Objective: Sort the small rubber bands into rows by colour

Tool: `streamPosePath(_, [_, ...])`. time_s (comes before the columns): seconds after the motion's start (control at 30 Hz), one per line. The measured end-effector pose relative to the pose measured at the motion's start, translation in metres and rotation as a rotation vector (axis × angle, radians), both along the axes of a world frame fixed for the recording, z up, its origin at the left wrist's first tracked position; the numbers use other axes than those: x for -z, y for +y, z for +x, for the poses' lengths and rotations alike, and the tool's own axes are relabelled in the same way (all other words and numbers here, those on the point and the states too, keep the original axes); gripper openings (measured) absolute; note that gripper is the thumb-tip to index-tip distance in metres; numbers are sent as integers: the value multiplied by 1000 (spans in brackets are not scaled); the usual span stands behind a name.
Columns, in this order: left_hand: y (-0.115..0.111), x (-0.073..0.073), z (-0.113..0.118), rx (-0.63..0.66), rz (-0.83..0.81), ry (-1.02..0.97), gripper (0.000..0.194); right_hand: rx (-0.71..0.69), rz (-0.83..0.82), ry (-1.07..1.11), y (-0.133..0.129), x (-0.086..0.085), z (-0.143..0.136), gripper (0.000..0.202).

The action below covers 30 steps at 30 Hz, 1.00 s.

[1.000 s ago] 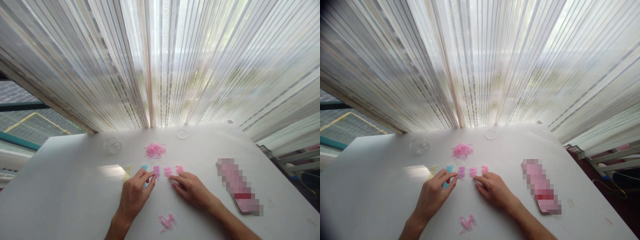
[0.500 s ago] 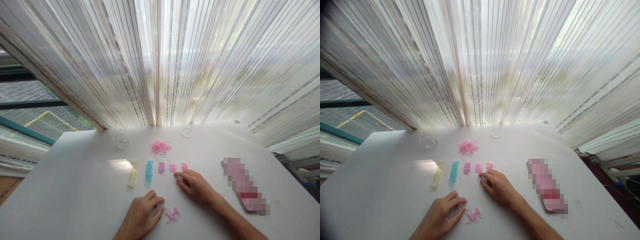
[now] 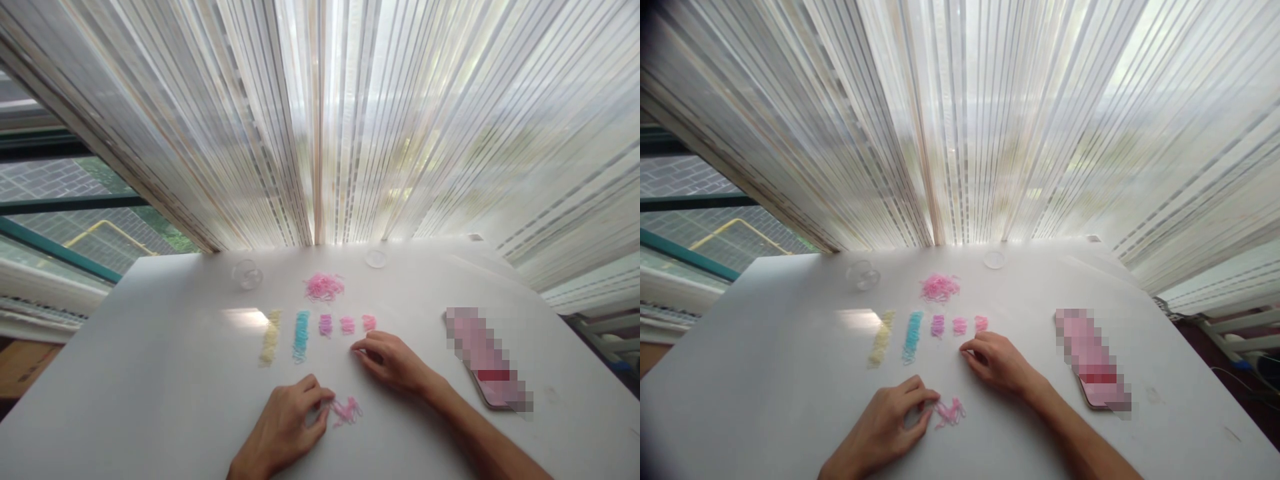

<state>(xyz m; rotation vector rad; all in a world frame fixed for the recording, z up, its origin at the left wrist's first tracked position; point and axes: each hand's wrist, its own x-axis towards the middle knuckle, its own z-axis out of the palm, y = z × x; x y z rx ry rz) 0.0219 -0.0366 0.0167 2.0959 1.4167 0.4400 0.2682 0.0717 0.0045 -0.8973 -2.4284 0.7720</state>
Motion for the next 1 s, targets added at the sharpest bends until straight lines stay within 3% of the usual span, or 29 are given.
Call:
streamPosePath(0.23, [0, 2, 2, -15, -20, 1, 19, -165, -98, 60, -15, -8, -9, 14])
streamPosePath(0.47, [-2, -1, 2, -38, -16, -13, 17, -258, -84, 79, -30, -3, -17, 10])
streamPosePath(0.73, [1, -2, 4, -65, 4, 28, 11, -262, -54, -5, -34, 2, -22, 0])
streamPosePath(1.0, [0, 3, 5, -54, 50, 20, 13, -247, -51, -14, -34, 6, -22, 9])
